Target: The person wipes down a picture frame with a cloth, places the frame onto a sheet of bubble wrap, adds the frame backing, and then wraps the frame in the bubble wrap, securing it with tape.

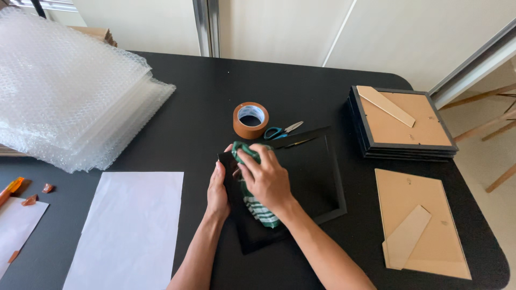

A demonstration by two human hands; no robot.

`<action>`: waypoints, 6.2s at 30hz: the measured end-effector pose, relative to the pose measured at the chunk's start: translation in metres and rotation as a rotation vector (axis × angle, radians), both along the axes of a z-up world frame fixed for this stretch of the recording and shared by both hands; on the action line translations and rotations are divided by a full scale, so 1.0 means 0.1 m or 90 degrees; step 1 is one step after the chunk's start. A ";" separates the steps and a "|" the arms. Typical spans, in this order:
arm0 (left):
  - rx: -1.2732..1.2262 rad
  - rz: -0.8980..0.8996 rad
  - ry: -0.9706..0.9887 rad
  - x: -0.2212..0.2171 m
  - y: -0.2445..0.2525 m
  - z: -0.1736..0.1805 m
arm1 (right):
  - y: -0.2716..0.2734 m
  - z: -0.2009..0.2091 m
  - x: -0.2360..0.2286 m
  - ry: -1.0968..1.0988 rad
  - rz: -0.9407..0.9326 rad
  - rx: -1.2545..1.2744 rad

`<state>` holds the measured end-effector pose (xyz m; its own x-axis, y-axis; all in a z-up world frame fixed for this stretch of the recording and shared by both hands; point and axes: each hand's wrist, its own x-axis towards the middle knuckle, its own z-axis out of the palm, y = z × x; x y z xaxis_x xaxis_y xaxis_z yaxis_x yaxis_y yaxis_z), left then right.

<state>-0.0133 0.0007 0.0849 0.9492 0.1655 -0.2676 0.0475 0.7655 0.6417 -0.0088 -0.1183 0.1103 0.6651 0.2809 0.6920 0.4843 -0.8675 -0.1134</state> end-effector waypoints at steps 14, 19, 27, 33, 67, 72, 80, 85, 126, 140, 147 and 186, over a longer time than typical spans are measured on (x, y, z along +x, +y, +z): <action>0.023 -0.159 -0.242 0.02 -0.01 -0.24 | -1.27 0.03 0.28 0.048 -0.212 0.158; -0.066 -0.201 -0.257 0.03 -0.06 -0.27 | -0.80 0.24 0.19 0.154 -0.008 0.141; -0.123 -0.209 -0.274 0.21 -0.10 -0.61 | -0.20 0.08 0.08 0.029 0.136 -0.020; -0.193 -0.248 -0.256 0.11 -0.07 -0.44 | -0.25 0.27 -0.14 0.069 0.177 -0.116; -0.112 -0.212 -0.183 0.05 0.13 -0.20 | -0.29 -0.10 -0.27 0.072 0.251 -0.163; -0.139 -0.260 -0.226 0.08 0.14 -0.20 | -0.43 -0.02 -0.40 0.166 0.391 -0.180; -0.099 -0.225 -0.220 0.09 0.08 -0.27 | -0.37 0.05 0.09 0.041 0.254 -0.049; -0.156 -0.216 -0.149 0.13 0.13 -0.28 | -0.19 0.01 0.14 -0.058 0.180 -0.084; -0.096 0.068 -0.163 0.02 0.29 -0.07 | -0.54 -0.02 -1.22 0.184 0.138 -0.110; -0.105 0.087 -0.160 0.08 0.28 -0.26 | -1.37 -0.24 -0.50 0.105 -0.150 0.032; -0.118 0.108 -0.139 0.10 0.37 -0.28 | -0.64 -0.31 -1.12 0.131 0.129 -0.046; -0.030 -0.026 -0.137 0.18 0.58 -0.32 | -2.03 0.41 -0.43 0.565 -0.064 0.328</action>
